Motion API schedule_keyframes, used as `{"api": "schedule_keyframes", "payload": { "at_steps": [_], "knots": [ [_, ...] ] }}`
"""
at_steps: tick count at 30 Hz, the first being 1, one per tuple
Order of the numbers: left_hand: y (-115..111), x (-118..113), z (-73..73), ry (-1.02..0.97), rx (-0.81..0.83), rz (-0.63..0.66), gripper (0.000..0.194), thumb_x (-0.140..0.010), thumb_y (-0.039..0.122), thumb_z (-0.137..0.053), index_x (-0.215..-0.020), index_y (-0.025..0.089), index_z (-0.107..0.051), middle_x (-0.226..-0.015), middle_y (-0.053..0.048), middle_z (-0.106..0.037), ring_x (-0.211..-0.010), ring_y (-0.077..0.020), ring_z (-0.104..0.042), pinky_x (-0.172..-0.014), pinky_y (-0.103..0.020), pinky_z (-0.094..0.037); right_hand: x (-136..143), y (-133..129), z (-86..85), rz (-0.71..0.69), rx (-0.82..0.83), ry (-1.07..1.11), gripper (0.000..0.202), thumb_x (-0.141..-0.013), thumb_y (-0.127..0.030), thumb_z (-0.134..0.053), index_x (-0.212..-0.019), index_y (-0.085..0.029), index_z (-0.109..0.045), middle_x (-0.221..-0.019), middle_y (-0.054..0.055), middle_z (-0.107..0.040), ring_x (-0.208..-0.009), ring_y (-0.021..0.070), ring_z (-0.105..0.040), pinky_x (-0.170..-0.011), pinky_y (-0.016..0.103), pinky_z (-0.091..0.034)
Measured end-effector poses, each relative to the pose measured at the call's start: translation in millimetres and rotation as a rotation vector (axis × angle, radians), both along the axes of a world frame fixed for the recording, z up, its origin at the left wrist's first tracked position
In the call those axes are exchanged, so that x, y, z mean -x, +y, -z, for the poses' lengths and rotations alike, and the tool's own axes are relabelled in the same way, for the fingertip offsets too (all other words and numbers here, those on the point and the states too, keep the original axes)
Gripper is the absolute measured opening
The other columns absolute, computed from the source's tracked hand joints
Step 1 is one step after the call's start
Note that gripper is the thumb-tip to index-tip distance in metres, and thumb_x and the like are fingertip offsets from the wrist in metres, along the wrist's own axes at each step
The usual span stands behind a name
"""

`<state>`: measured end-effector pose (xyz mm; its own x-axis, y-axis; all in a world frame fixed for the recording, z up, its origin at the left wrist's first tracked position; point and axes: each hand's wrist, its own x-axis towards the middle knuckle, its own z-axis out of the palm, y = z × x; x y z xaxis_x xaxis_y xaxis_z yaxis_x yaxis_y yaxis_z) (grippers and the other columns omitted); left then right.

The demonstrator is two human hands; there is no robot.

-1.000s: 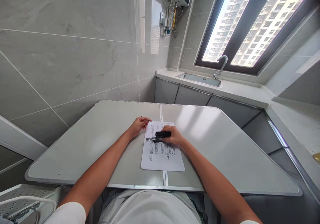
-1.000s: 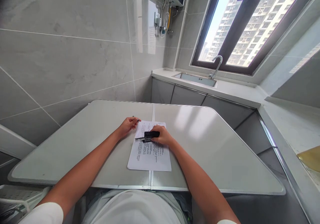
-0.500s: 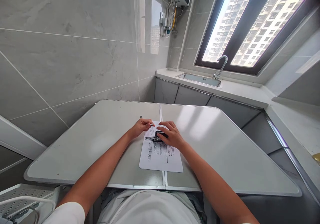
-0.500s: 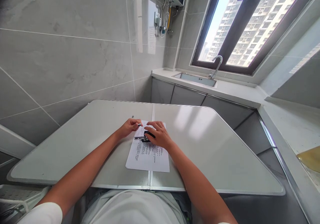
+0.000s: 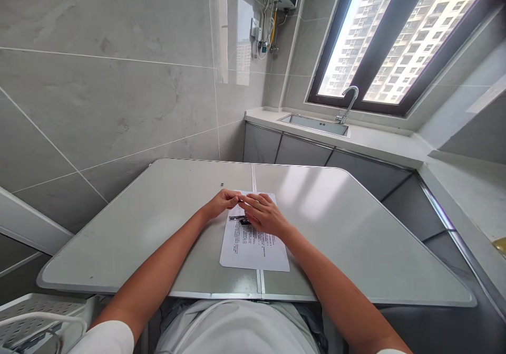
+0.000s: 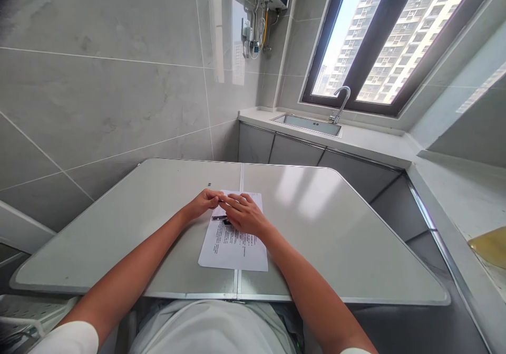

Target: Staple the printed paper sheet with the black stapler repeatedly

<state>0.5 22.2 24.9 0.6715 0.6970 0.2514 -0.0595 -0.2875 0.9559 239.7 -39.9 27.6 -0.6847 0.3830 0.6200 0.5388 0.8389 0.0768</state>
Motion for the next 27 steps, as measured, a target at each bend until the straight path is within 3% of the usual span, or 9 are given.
{"api": "schedule_keyframes", "payload": {
  "at_steps": [7, 11, 16, 21, 24, 27],
  "knots": [
    [-4, -1, -3.9, 0.012, -0.009, -0.040, 0.052, -0.087, 0.064, -0.070, -0.080, 0.012, -0.072, -0.072, 0.002, -0.035, -0.063, -0.0105, -0.027, -0.056, -0.027, -0.021, 2, -1, -0.2, 0.000, 0.036, 0.038, 0.047, -0.104, -0.020, -0.047, -0.150, -0.025, -0.051, -0.151, 0.009, -0.058, -0.127, 0.0268, -0.058, -0.100, 0.048, -0.048],
    [-4, -1, -2.9, -0.029, 0.019, -0.040, 0.062, -0.085, 0.073, -0.066, -0.094, 0.013, -0.075, -0.070, 0.003, -0.035, -0.060, -0.0098, -0.024, -0.056, -0.027, -0.018, 2, 0, 0.6, 0.028, 0.070, 0.123, 0.047, -0.103, -0.021, -0.048, -0.150, -0.026, -0.051, -0.148, 0.009, -0.060, -0.124, 0.0269, -0.059, -0.101, 0.048, -0.048],
    [4, 2, 4.9, -0.063, 0.079, -0.080, 0.065, -0.088, 0.074, -0.062, -0.108, 0.014, -0.077, -0.069, 0.002, -0.041, -0.058, -0.0100, -0.029, -0.054, -0.026, -0.022, -24, 16, -0.9, 0.310, 0.133, 0.493, 0.044, -0.100, -0.022, -0.048, -0.143, -0.026, -0.059, -0.140, 0.009, -0.064, -0.126, 0.0291, -0.057, -0.106, 0.052, -0.047],
    [20, 11, 15.7, 0.027, 0.058, -0.380, 0.049, -0.092, 0.063, -0.062, -0.095, 0.016, -0.076, -0.066, 0.002, -0.045, -0.056, -0.0107, -0.037, -0.054, -0.026, -0.030, -75, 43, 12.3, 0.677, 0.276, 0.565, 0.041, -0.095, -0.024, -0.045, -0.128, -0.018, -0.068, -0.131, 0.012, -0.068, -0.123, 0.0322, -0.054, -0.103, 0.051, -0.047],
    [29, 19, 24.3, 0.254, -0.134, -0.609, 0.041, -0.095, 0.053, -0.056, -0.085, 0.017, -0.074, -0.061, 0.002, -0.050, -0.056, -0.0128, -0.043, -0.058, -0.027, -0.035, -96, 56, 27.6, 0.842, 0.441, 0.482, 0.041, -0.092, -0.022, -0.044, -0.122, -0.016, -0.071, -0.129, 0.012, -0.069, -0.124, 0.0310, -0.053, -0.102, 0.045, -0.046],
    [35, 28, 31.4, 0.529, -0.326, -0.753, 0.034, -0.095, 0.042, -0.054, -0.076, 0.020, -0.071, -0.063, -0.001, -0.058, -0.061, -0.0168, -0.050, -0.061, -0.029, -0.037, -104, 65, 40.6, 0.908, 0.534, 0.408, 0.041, -0.092, -0.023, -0.044, -0.121, -0.017, -0.073, -0.130, 0.011, -0.069, -0.126, 0.0290, -0.052, -0.103, 0.041, -0.044]
  ]
}}
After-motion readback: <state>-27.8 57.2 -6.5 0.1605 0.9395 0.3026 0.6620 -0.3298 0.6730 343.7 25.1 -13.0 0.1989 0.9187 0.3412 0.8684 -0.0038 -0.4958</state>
